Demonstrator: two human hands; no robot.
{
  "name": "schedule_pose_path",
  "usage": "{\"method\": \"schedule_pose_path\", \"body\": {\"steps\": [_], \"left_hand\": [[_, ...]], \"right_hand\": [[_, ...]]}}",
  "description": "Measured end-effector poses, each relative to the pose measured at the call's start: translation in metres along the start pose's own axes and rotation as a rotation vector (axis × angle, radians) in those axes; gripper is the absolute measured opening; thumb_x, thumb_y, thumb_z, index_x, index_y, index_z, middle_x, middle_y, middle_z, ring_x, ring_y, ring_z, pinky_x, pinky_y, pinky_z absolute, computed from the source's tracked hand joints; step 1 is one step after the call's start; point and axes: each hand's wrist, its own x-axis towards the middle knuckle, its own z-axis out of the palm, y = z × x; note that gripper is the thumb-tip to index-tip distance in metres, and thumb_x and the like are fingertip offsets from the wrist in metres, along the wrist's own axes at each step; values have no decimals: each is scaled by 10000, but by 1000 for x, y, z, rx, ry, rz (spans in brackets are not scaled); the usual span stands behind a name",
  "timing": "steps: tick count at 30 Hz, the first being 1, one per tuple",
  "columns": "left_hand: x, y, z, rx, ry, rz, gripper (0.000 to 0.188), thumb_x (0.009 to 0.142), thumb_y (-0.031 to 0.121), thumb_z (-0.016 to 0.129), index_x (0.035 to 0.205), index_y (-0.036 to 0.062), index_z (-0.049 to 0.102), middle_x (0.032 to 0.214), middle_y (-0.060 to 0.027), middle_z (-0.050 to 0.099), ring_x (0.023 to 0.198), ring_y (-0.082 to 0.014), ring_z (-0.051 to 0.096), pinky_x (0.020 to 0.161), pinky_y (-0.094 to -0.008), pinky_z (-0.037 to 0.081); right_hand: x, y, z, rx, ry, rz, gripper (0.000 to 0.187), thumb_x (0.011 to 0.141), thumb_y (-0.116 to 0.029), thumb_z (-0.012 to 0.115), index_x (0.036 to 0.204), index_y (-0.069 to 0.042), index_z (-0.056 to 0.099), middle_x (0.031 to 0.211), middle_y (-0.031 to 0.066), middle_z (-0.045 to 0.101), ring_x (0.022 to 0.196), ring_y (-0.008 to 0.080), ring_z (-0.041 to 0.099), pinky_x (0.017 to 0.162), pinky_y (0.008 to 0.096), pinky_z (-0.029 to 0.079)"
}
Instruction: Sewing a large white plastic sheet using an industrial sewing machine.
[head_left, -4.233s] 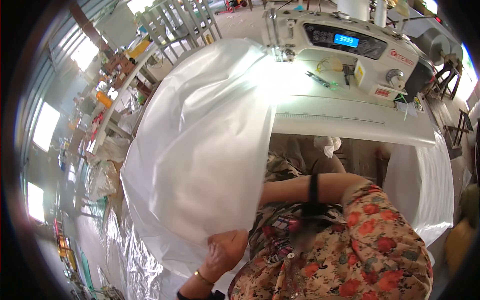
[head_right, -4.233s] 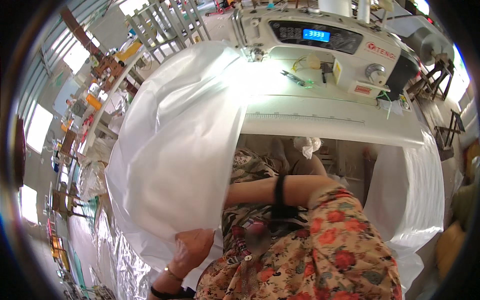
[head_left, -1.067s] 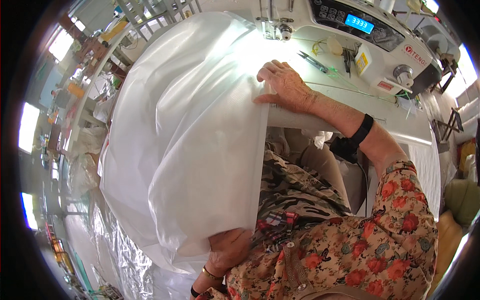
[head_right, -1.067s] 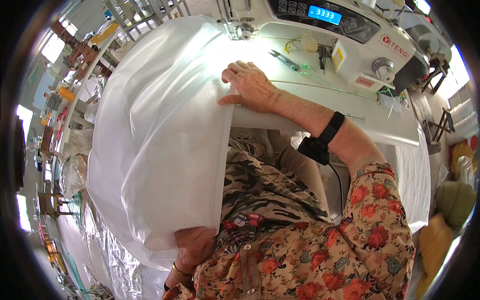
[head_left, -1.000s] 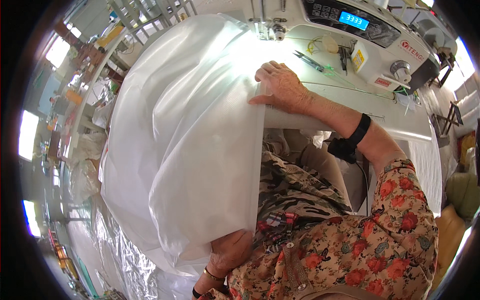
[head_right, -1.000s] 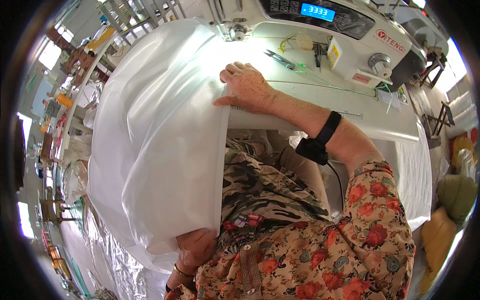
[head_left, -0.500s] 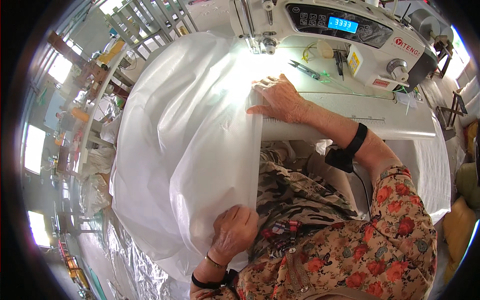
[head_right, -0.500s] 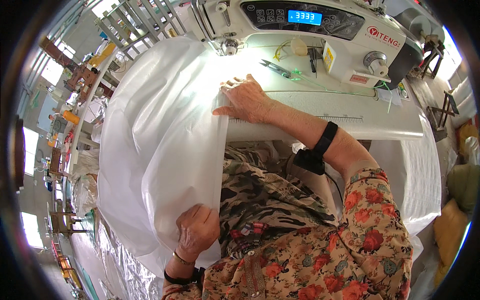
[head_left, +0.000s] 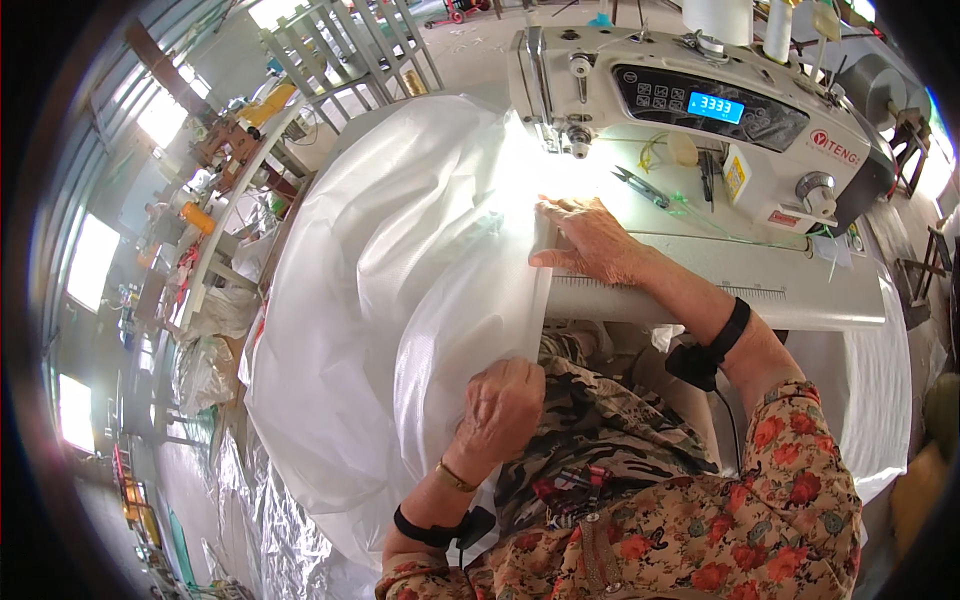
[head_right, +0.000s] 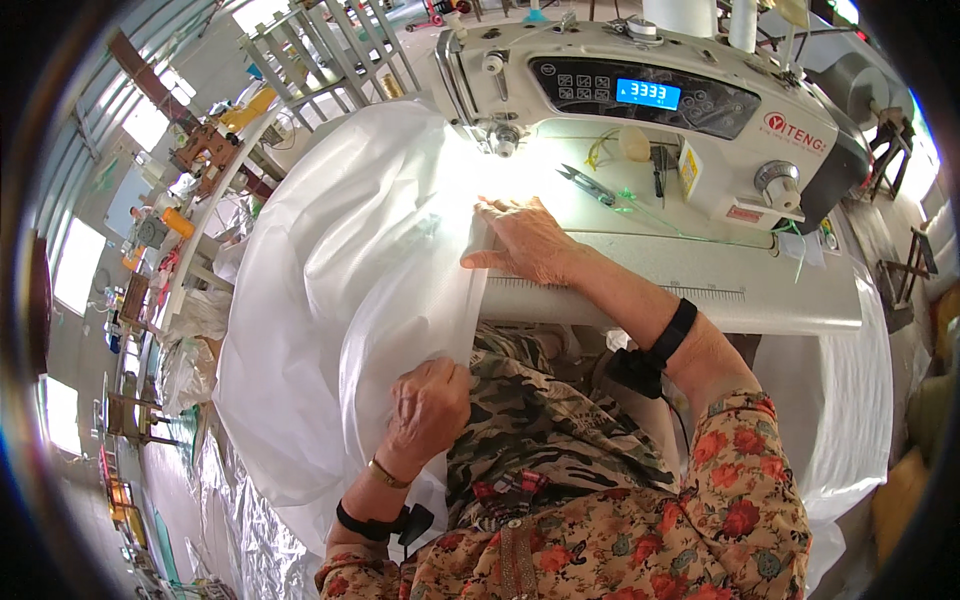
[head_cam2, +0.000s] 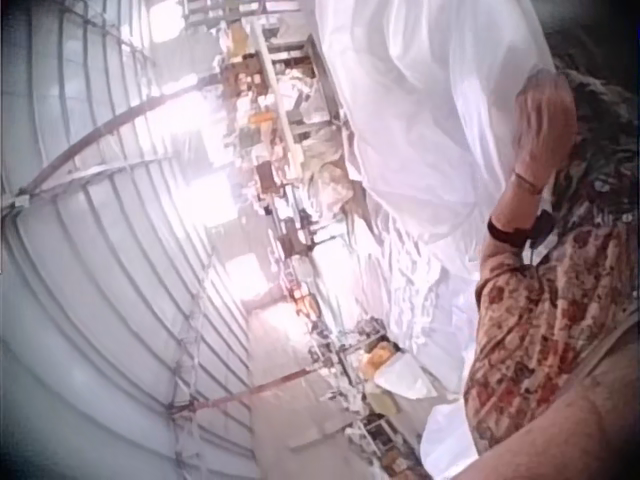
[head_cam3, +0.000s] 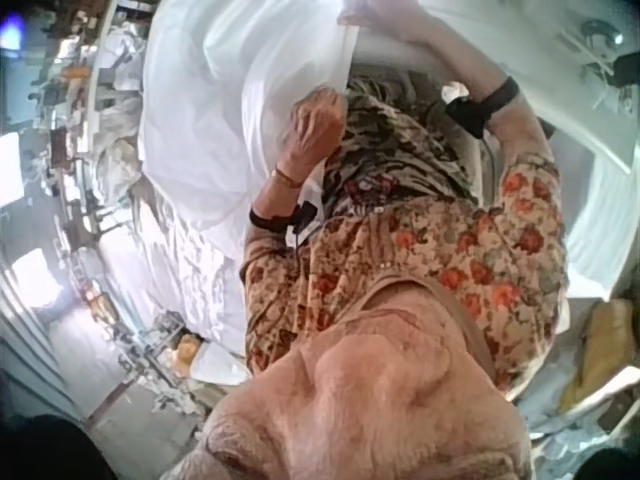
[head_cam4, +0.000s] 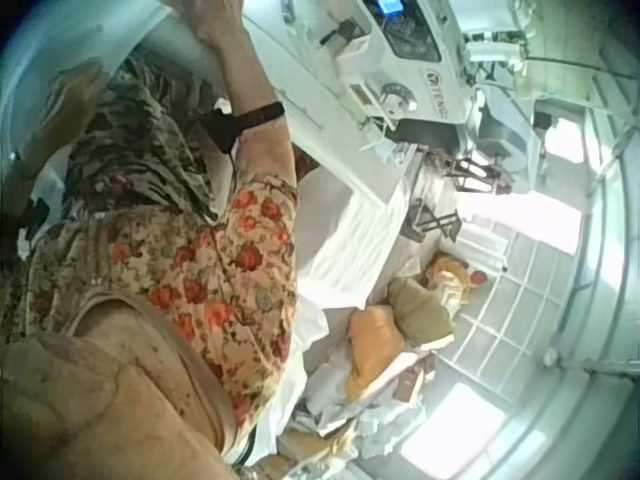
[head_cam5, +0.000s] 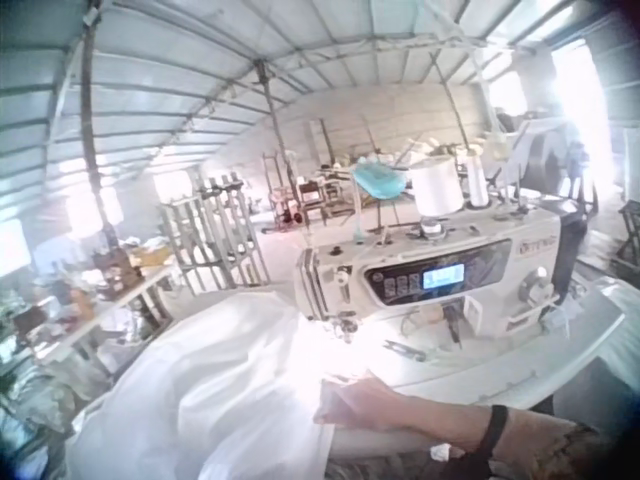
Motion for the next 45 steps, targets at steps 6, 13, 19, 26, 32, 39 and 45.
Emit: {"method": "schedule_pose_path", "body": {"steps": [6,13,19,26,32,39,45], "left_hand": [[30,2,18,-28,82,-114,59,722,20,586,711,42,532,717,-119,545,696,-314,623,590,-414,499],[65,1,25,0,91,-196,56,777,18,534,725,29,553,744,-152,580,739,-346,648,646,-459,505],[91,-9,37,-4,138,-234,108,783,32,526,769,3,628,821,-189,638,777,-363,659,727,-460,510],[126,-24,46,-19,89,-235,172,799,70,540,725,-21,665,791,-223,654,781,-374,665,717,-445,519],[159,-34,51,24,41,-251,180,809,78,556,707,-22,666,762,-238,651,753,-402,652,701,-468,508],[186,-43,62,6,100,-305,109,778,80,606,763,2,680,786,-240,656,806,-405,652,754,-480,502],[162,-23,54,79,-142,-394,167,820,139,570,820,21,688,785,-206,664,805,-381,658,753,-465,503]], "right_hand": [[3,20,16,198,212,19,599,922,-411,556,1256,87,532,1288,275,549,1235,385,503,1061,432,364],[3,16,15,61,104,177,346,910,-213,537,1134,32,635,1275,219,573,1208,350,508,1029,449,363],[-6,12,12,-108,70,227,347,934,-288,519,1174,-79,657,1360,202,509,1265,377,420,1035,568,293],[-2,13,9,-95,41,224,384,949,-326,479,1213,-96,636,1370,220,487,1265,403,408,1043,596,263],[-2,16,9,-134,-53,259,372,966,-296,431,1192,-90,642,1363,224,491,1283,408,396,1056,601,251],[1,18,-1,-84,-152,342,349,912,-220,475,1178,-84,655,1395,227,475,1400,447,267,1110,601,184],[1,46,27,-81,86,334,338,857,-174,508,1140,-90,673,1307,207,550,1357,420,355,1092,567,225]]}}
